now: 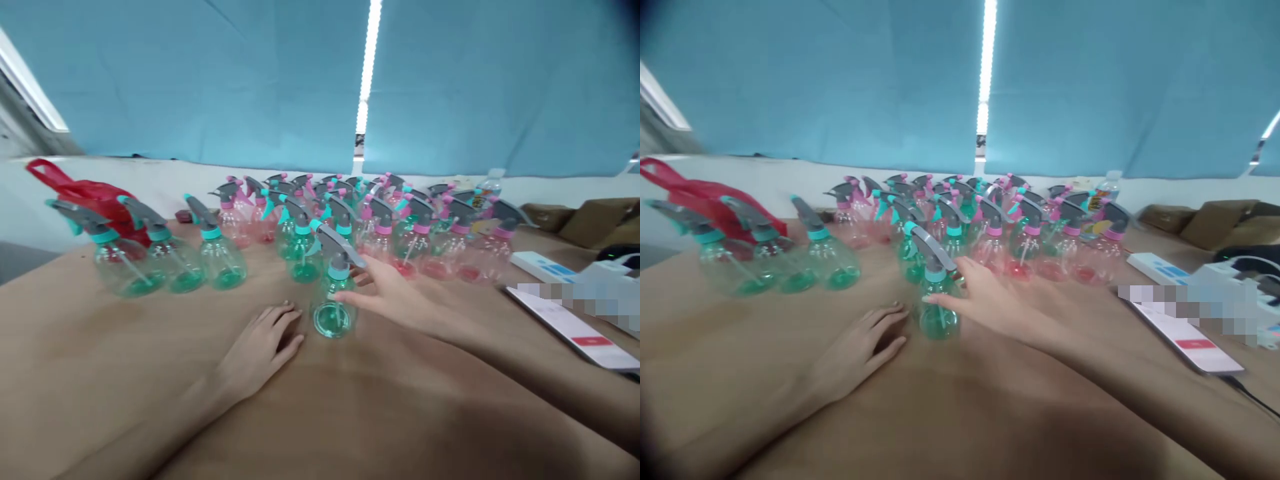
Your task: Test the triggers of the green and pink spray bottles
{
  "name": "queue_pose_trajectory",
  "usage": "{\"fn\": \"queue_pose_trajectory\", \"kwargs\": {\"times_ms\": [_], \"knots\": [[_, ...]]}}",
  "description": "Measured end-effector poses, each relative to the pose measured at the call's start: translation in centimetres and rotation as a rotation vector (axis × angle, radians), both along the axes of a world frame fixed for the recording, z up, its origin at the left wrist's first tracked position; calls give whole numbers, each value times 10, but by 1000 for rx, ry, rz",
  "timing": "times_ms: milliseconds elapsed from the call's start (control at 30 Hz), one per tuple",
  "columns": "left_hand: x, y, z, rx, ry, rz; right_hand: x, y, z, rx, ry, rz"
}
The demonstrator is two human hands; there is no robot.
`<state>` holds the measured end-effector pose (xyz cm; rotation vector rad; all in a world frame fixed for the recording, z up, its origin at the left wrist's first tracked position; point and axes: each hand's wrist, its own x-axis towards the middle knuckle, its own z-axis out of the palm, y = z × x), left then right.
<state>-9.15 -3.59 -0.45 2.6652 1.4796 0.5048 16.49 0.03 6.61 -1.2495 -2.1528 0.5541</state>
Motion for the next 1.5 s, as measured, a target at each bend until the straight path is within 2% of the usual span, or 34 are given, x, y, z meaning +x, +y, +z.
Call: {"fn": "queue_pose_trajectory", "kwargs": {"times_ms": [167, 300, 433, 667, 933, 1100, 1233, 1300, 1400, 1500], "knots": [[-44, -9, 7, -5, -57, 85, -62, 20, 0, 135, -33, 95], [-62, -12, 9, 6, -137, 141, -100, 41, -1, 157, -32, 115], [-65, -14, 8, 40, -180, 128, -124, 59, 0, 173, -73, 104], [-59, -18, 10, 41, -238, 82, -141, 72, 8, 192, -201, -45], [-57, -22, 10, 40, -248, 73, -149, 80, 7, 265, -271, -114], [-57, -22, 10, 27, -250, 87, -147, 74, 5, 299, -267, -122], [-59, -22, 9, 26, -256, 98, -121, 60, 6, 334, -220, -80], [-59, -21, 8, 29, -261, 104, -100, 54, 7, 410, -122, -26], [-60, -20, 6, 36, -268, 106, -68, 51, 7, 445, -44, -89], [-61, -19, 5, 37, -267, 107, -50, 53, 8, 355, -49, -187]]}}
